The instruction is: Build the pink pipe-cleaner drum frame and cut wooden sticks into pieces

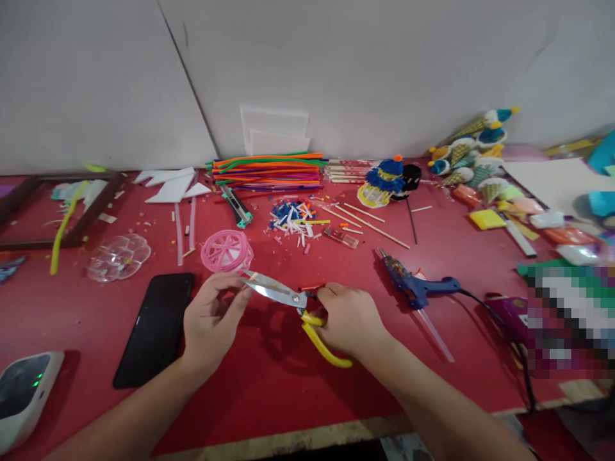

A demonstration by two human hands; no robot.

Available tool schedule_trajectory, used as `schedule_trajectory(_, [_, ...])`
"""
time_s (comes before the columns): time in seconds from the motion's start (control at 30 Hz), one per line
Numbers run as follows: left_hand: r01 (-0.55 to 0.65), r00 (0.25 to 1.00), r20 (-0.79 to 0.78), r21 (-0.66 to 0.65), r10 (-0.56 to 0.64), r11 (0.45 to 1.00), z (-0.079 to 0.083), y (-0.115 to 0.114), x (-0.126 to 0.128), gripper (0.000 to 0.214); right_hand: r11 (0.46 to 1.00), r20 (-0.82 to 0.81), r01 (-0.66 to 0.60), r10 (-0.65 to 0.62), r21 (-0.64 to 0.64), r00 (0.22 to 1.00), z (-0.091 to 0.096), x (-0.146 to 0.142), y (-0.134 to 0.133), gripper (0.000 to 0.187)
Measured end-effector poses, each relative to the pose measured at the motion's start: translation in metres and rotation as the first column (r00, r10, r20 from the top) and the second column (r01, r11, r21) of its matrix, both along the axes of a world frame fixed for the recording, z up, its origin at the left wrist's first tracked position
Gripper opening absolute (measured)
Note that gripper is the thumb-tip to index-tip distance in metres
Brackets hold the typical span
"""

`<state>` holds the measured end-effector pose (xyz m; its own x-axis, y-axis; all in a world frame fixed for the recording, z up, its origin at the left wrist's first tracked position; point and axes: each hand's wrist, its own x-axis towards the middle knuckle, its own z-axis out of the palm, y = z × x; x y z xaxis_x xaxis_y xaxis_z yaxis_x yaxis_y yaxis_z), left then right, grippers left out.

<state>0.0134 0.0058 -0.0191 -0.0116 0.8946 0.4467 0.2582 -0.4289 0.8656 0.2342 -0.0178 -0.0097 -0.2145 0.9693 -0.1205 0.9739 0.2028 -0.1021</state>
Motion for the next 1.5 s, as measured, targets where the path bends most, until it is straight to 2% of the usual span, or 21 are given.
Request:
schedule_trajectory(0.17, [-0.014, 1.0, -0.012, -0.006, 0.014, 1.0, 0.003, 0.002, -0.002, 0.006, 0.998, -0.016, -0.032, 0.033, 0.049, 0.999, -0.004, 0.004, -0.001, 0.019])
schedule_trajectory(0.43, [-0.052, 0.997, -0.052, -0.025, 0.05, 0.998, 0.001, 0.003, 0.0, 0.006, 0.985, -0.059, -0.055, 0.065, 0.164, 0.996, -0.012, 0.009, -0.002, 0.025])
schedule_trajectory(0.7, [-0.037, 0.995, -0.1, -0.101, 0.027, 0.994, 0.006, 0.002, -0.001, 0.004, 0.994, -0.03, -0.021, 0.024, 0.108, 0.999, -0.013, 0.009, -0.001, 0.026])
schedule_trajectory(0.9, [-0.045, 0.995, -0.092, -0.07, 0.038, 0.997, 0.005, 0.001, 0.001, 0.006, 0.998, -0.015, 0.001, 0.0, 0.068, 1.0, -0.009, 0.006, -0.001, 0.026])
schedule_trajectory(1.27, [-0.068, 0.987, -0.143, 0.036, 0.072, 0.997, 0.005, 0.0, 0.0, 0.008, 0.979, -0.051, -0.038, 0.049, 0.2, 0.997, -0.012, 0.008, -0.002, 0.024])
schedule_trajectory(1.5, [-0.032, 0.986, -0.162, 0.02, 0.035, 0.999, 0.006, 0.0, -0.001, 0.009, 0.984, -0.015, -0.037, 0.04, 0.174, 0.999, -0.009, 0.008, -0.001, 0.02])
